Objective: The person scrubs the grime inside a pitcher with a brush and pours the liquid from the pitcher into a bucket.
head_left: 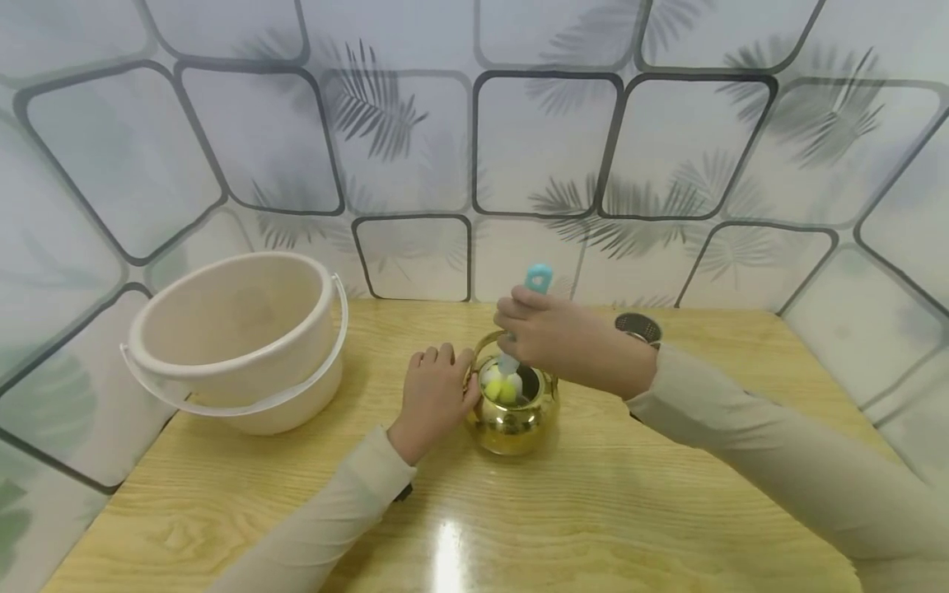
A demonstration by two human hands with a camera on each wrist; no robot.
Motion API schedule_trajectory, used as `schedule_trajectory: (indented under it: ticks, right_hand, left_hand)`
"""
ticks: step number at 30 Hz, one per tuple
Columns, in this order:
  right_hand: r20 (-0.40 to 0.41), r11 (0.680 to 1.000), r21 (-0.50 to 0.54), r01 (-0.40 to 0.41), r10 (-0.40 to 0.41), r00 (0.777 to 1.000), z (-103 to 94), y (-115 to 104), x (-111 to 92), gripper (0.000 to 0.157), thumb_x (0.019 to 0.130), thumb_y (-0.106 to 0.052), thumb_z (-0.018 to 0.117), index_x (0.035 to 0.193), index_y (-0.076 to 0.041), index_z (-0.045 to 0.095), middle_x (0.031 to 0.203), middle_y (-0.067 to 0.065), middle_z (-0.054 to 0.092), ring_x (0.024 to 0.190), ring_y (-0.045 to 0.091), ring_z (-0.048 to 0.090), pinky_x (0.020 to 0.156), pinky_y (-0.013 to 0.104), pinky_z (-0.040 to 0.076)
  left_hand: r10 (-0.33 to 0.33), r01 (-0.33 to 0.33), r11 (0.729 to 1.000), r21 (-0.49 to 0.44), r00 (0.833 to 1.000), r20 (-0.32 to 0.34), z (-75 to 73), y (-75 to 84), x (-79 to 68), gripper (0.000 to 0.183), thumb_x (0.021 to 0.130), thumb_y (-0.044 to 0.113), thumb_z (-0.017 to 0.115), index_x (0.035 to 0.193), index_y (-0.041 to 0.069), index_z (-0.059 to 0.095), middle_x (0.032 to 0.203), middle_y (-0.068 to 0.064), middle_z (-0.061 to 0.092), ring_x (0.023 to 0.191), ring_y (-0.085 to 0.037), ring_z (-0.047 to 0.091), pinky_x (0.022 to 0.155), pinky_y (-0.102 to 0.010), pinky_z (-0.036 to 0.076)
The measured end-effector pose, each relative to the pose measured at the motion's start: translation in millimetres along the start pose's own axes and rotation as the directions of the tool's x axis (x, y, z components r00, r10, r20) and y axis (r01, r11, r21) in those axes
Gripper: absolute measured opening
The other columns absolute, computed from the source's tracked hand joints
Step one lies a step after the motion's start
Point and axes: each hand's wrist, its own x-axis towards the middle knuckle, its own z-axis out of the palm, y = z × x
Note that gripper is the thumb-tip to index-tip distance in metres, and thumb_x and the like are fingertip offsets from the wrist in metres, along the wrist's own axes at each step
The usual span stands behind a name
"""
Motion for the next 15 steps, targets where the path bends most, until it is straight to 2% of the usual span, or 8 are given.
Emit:
schedule_trajectory:
  ticks: [8, 15]
  right_hand:
    - [0.025, 0.998, -0.052, 0.028, -0.027, 0.999, -4.4, -1, -17, 0.014, 0.074, -0.018, 0.076, 0.083, -0.02, 0.066, 0.087, -0.004, 0.06, 0.088, 0.017, 0.045, 0.089, 0.031, 0.033]
    - [0.021, 1.0, -0.02, -0.021, 0.021, 1.0, 11.0, 7, -23, 0.017, 0.07, -0.016, 0.078, 0.083, -0.02, 0.067, 0.09, -0.001, 0.062, 0.091, 0.018, 0.05, 0.09, 0.032, 0.034]
  left_hand:
    - [-0.005, 0.005, 1.0, 0.026, 1.0, -0.014, 1.3, -0.1, -0.7, 0.019, 0.083, 0.03, 0.059, 0.095, 0.014, 0.06, 0.074, -0.005, 0.056, 0.067, -0.024, 0.055, 0.067, -0.037, 0.047]
    - [-0.009, 0.009, 1.0, 0.003, 1.0, -0.006, 0.3, -0.2, -0.9, 0.018, 0.083, 0.028, 0.059, 0.094, 0.014, 0.06, 0.074, -0.005, 0.055, 0.067, -0.023, 0.053, 0.069, -0.037, 0.046]
